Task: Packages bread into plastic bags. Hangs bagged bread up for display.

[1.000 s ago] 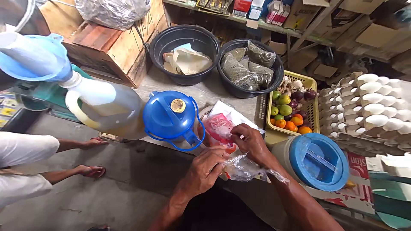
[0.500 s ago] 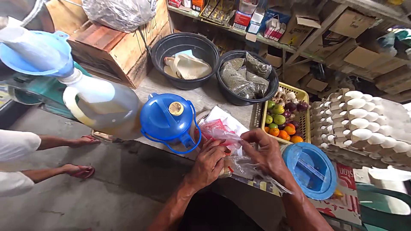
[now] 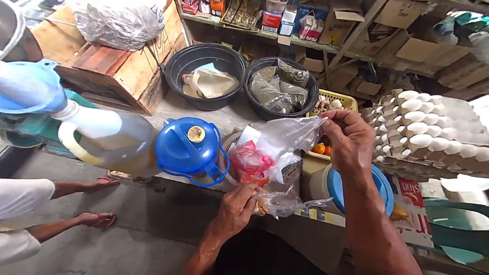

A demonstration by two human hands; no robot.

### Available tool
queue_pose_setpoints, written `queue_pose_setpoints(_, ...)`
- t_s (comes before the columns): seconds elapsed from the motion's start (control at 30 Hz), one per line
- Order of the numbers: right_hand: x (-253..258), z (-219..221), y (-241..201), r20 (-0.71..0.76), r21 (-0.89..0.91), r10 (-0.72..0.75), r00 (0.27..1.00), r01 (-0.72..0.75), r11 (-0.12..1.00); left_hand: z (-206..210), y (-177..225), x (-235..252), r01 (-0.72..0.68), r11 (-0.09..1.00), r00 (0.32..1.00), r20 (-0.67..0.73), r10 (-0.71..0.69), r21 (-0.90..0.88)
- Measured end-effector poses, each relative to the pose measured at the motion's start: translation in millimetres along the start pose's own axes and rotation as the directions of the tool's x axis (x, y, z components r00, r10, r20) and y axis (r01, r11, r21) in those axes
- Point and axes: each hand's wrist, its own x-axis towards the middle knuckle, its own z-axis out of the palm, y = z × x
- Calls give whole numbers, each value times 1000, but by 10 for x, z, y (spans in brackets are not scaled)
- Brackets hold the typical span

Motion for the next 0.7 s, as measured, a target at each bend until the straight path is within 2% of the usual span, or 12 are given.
queue_pose_setpoints(0.1,99,-52,20,18,-10,42,999,-41,999,-7,79,-39,-6,998,1000,2,6,-60)
queue_pose_setpoints(0.2,175,-71,253,120,-315,192,974,-146,938,-45,198,-3,-17,995,999,-37,13,-103)
queue_pose_setpoints(0.27,123,-4,490,222,-489,330,917,-188,852,-86,279,56,-12,993,997,-75,3,-115)
queue_pose_setpoints(0.37,-97,156,664,349,-638,430,833,-124,760,-122,366,187,21,994,989,-143,-37,-112)
queue_pose_setpoints(0.43,-154,166,564,382,-668,445,810,-90,738,-124,376,246,42,993,986,-158,-59,-109)
queue_pose_setpoints(0.5,-165,77,392,381,-638,352,855,-33,770,-115,364,283,55,992,985,-154,-73,-115)
queue_pose_setpoints(0.57,-177,-87,271,394,-544,175,902,76,835,-99,352,328,57,990,985,-152,-77,-130)
queue_pose_setpoints(0.63,-239,-253,202,437,-372,44,898,136,918,-89,363,416,39,988,985,-161,-63,-152)
queue_pose_setpoints(0.7,-396,-341,174,526,-128,-9,850,89,988,-91,412,539,17,989,984,-176,-42,-146)
